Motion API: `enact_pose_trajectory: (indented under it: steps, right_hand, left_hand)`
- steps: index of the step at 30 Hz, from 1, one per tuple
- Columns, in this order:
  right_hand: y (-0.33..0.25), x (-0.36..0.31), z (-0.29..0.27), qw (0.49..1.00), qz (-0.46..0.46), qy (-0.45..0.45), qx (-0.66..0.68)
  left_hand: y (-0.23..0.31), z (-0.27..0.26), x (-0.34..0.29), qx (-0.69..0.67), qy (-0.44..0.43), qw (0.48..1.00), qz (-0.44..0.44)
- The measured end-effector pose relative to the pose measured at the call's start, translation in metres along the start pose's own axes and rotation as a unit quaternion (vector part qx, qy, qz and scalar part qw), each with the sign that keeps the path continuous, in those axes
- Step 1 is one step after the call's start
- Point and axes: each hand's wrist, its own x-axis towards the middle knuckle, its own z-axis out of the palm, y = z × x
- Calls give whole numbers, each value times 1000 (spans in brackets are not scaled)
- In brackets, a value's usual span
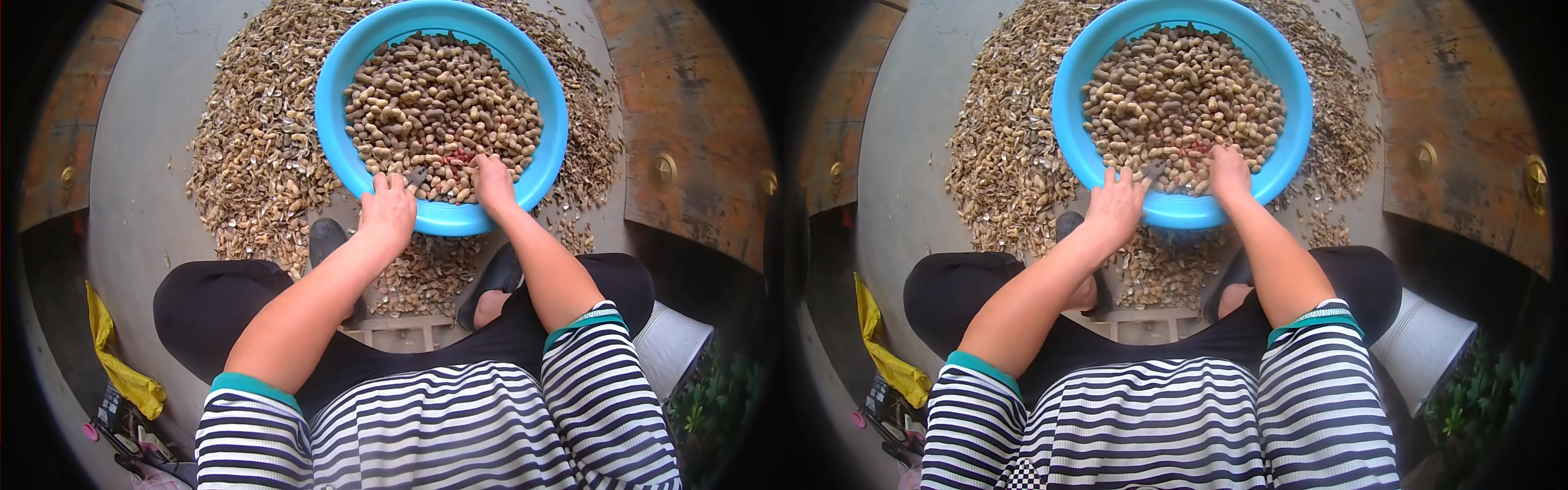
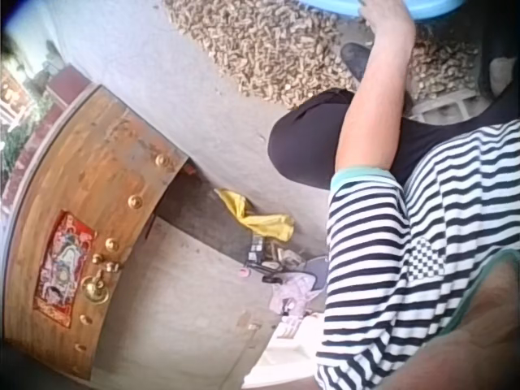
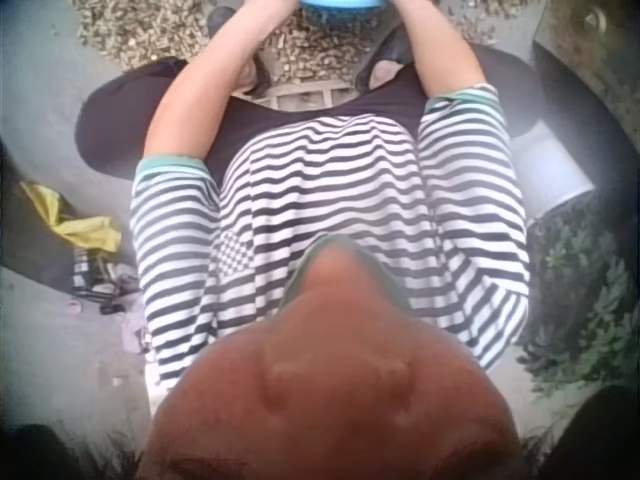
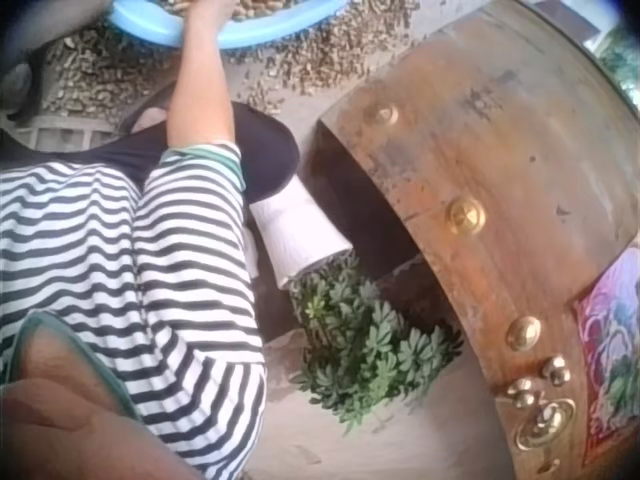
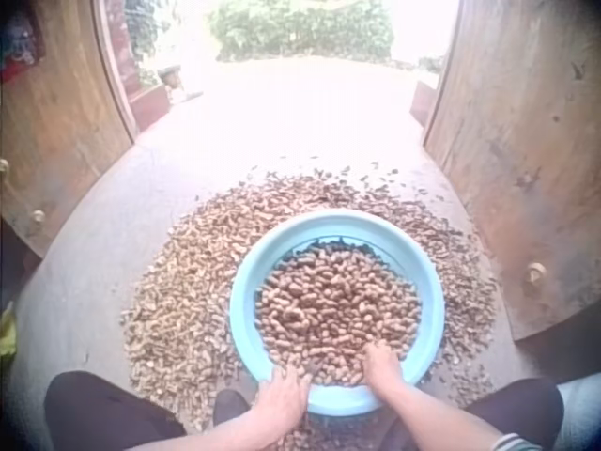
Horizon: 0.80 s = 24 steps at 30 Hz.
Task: The person cracks nut shells using a tool and removes the nutmeat by hand, placing the nutmeat into a basin.
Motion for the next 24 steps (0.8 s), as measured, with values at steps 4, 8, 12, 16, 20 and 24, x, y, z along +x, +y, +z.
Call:
enact_pose_trajectory:
  steps: [4,8,12,16,20,24]
  right_hand:
    - [-3,-1,-8,976,80,40,196]
    - [-11,-8,-34,844,156,-45,511]
    - [-18,-19,-64,739,153,-42,655]
    - [-36,-32,-102,650,82,-59,753]
    - [-49,-54,-135,641,44,-59,764]
    - [-54,-73,-156,679,13,-51,733]
  left_hand:
    - [-5,0,16,-49,-28,997,-55]
    - [-15,-22,24,-234,-91,956,-151]
    - [-12,-68,9,-532,-58,827,-174]
    - [-1,-122,-26,-660,10,750,-53]
    - [15,-151,-47,-784,33,616,63]
    - [14,-145,-52,-779,-1,623,69]
